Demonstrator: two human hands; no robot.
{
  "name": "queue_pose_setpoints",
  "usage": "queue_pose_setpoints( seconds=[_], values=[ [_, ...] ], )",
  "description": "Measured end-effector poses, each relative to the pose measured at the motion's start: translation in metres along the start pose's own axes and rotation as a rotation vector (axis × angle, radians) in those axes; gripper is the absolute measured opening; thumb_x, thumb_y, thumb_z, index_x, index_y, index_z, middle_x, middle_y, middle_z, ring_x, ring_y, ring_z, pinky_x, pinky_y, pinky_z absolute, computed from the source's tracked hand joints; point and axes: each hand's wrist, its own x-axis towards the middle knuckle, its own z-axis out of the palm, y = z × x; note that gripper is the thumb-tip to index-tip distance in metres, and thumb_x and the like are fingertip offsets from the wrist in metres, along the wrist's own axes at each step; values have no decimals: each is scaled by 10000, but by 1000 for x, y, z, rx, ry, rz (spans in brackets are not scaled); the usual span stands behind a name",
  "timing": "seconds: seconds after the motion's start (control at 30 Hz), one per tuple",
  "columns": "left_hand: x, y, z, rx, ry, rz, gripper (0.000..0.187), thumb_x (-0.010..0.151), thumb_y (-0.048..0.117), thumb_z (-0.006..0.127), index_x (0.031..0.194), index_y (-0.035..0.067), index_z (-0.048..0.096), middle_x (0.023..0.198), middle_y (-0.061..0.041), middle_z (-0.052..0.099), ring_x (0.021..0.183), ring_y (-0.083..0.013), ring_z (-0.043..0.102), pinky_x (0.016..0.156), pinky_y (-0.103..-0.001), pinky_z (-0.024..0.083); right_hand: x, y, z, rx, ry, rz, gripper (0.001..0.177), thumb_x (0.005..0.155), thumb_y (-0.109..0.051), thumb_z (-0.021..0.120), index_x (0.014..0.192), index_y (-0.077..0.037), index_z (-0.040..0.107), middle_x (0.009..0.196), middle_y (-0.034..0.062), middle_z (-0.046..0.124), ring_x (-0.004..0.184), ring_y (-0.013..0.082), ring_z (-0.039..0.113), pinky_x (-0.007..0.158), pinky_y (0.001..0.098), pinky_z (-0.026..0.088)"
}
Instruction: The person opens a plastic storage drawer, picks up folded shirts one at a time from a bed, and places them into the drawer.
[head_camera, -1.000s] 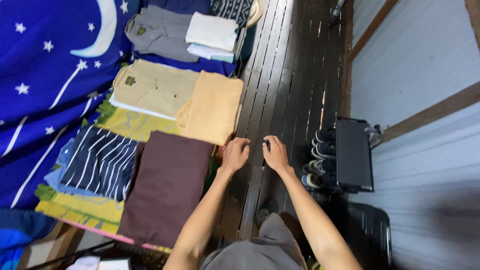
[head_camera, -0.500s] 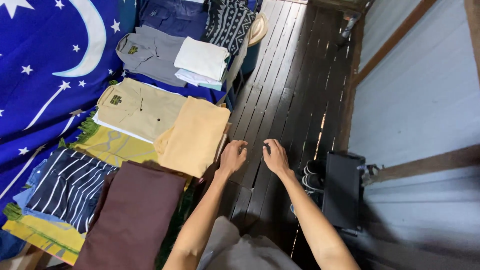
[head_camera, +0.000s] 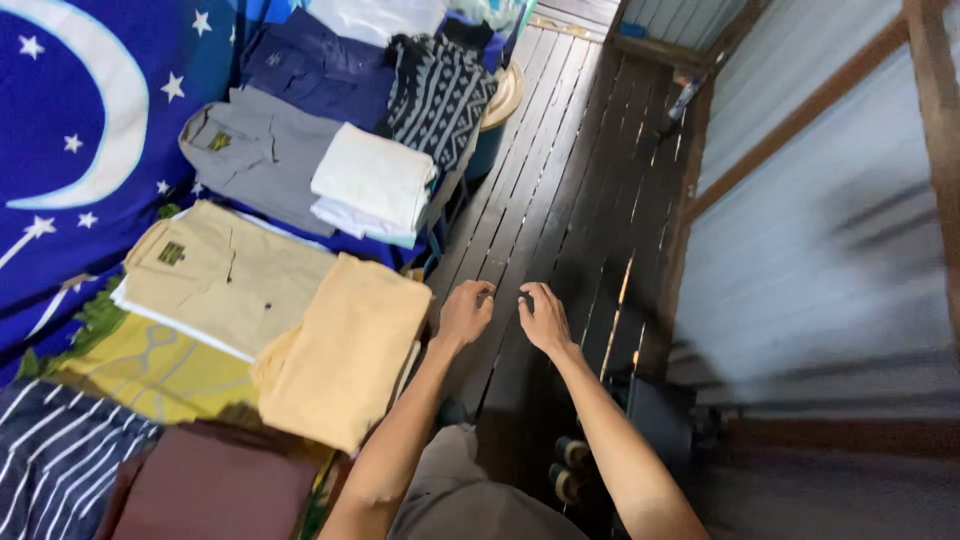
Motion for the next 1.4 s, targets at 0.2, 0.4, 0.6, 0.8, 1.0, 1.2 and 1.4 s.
queue_pose_setpoints(
  seconds=[0.2,0.4,0.6,0.8,1.0,1.2,1.4],
  values=[
    [92,-1,4,-11,-8,51,254,878,166,657,1107,84,732,1122,-125,711,1099,-321,654,931,-431,512,86,7,-13,-20,-14,102,242,942,-135,630,1160,-31,633,1186,184,673,1063,397,669,905,448,536],
    [164,-7,12,-41,-53,75,241,890,186,652,1100,102,734,1110,-110,711,1089,-317,662,914,-418,526,141,33,-18,-10,12,145,243,950,-138,624,1164,-24,631,1203,194,665,1100,396,659,942,449,522],
    [221,-17,28,4,-75,49,245,901,197,641,1106,93,725,1101,-102,706,1076,-308,656,916,-417,516,186,73,-11,8,11,165,248,956,-137,622,1171,-16,630,1204,197,661,1107,392,656,951,441,519],
    [288,-16,47,47,-51,34,242,910,195,643,1108,80,724,1091,-110,703,1088,-305,659,922,-412,518,259,116,-7,32,21,100,241,948,-134,632,1155,-10,632,1176,197,667,1068,401,662,915,447,528],
    [365,-2,71,73,-25,-36,256,912,195,646,1135,91,715,1076,-102,701,1042,-295,667,902,-401,524,340,158,-20,54,-11,22,217,933,-116,638,1128,-21,638,1139,186,672,1049,389,672,903,449,528],
    [421,15,96,90,103,-59,229,902,200,657,1106,120,725,1067,-79,701,1041,-285,670,885,-405,527,410,187,-45,88,-61,-83,210,929,-88,641,1130,-25,638,1106,191,671,986,393,666,867,455,526],
    [450,27,96,95,179,-194,227,907,201,651,1100,117,737,1046,-81,699,1023,-290,661,877,-415,520,462,201,-37,126,-136,-175,238,918,-79,644,1147,-15,631,1070,193,671,946,395,665,844,458,525]
  ],
)
